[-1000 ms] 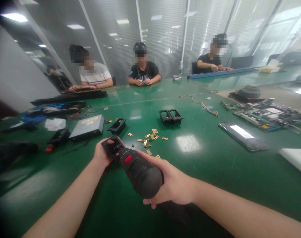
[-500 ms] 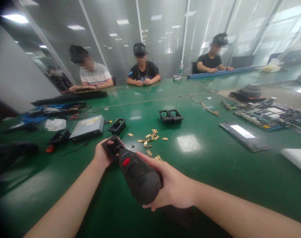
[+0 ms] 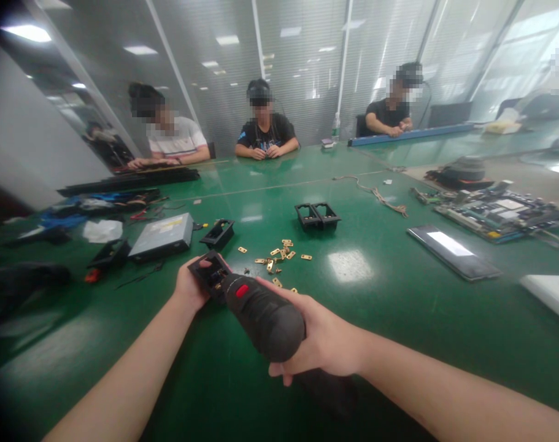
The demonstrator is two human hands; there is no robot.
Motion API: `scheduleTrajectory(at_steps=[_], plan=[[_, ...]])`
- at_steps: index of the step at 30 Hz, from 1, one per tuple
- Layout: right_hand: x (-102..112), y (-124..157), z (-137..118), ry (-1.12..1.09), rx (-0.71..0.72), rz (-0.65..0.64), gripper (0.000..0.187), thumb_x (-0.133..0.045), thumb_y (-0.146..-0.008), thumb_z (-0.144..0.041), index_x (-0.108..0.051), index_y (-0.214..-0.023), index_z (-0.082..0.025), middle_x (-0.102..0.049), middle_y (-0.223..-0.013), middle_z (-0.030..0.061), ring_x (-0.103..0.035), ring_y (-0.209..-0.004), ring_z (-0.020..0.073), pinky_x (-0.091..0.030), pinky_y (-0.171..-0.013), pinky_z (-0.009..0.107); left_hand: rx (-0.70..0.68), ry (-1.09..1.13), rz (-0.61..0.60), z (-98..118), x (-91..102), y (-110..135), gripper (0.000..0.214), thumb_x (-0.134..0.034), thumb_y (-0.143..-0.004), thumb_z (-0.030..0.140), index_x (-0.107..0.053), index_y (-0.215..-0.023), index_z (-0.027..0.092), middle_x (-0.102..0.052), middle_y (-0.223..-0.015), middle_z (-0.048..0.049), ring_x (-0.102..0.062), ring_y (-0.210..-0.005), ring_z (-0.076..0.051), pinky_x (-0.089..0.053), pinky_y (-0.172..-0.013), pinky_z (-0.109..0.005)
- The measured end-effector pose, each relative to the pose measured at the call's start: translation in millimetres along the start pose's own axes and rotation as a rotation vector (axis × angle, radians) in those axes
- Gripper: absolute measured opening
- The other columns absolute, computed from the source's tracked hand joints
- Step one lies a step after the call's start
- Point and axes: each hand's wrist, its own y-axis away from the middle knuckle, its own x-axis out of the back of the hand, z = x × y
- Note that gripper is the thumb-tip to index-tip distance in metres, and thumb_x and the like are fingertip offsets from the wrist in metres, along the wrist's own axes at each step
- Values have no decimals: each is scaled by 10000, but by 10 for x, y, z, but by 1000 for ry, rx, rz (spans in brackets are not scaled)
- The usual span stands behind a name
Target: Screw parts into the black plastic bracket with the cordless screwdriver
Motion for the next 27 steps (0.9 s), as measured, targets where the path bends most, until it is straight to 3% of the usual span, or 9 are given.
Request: scheduleTrajectory(at_steps=[4, 14, 27], plan=[[9, -12, 11, -15, 12, -11, 1021, -826, -693, -42, -303, -1529, -306, -631, -979, 20, -693, -618, 127, -603, -548, 249, 36, 19, 20, 12, -7, 4, 156, -535, -608, 172, -625, -734, 161, -662, -654, -76, -640, -592, -243, -530, -575, -368], [-66, -8, -72, 23, -26, -26, 1210, -809, -674, 10, -100, -1586, -348, -658, -948, 24, -689, -669, 133, -590, -570, 228, 55, 32, 23, -1, 21, -62, 138, -549, -618, 172, -623, -734, 165, -654, -646, -73, -636, -583, -238, -535, -573, -362], [-34, 0, -46, 16, -6, -6, 1151, -819, -674, 3, -196, -1569, -367, -623, -943, -3, -684, -615, 118, -597, -547, 236, 36, 11, 16, 18, -16, -12, 162, -535, -608, 165, -636, -734, 153, -666, -654, -91, -643, -597, -250, -530, -565, -364]])
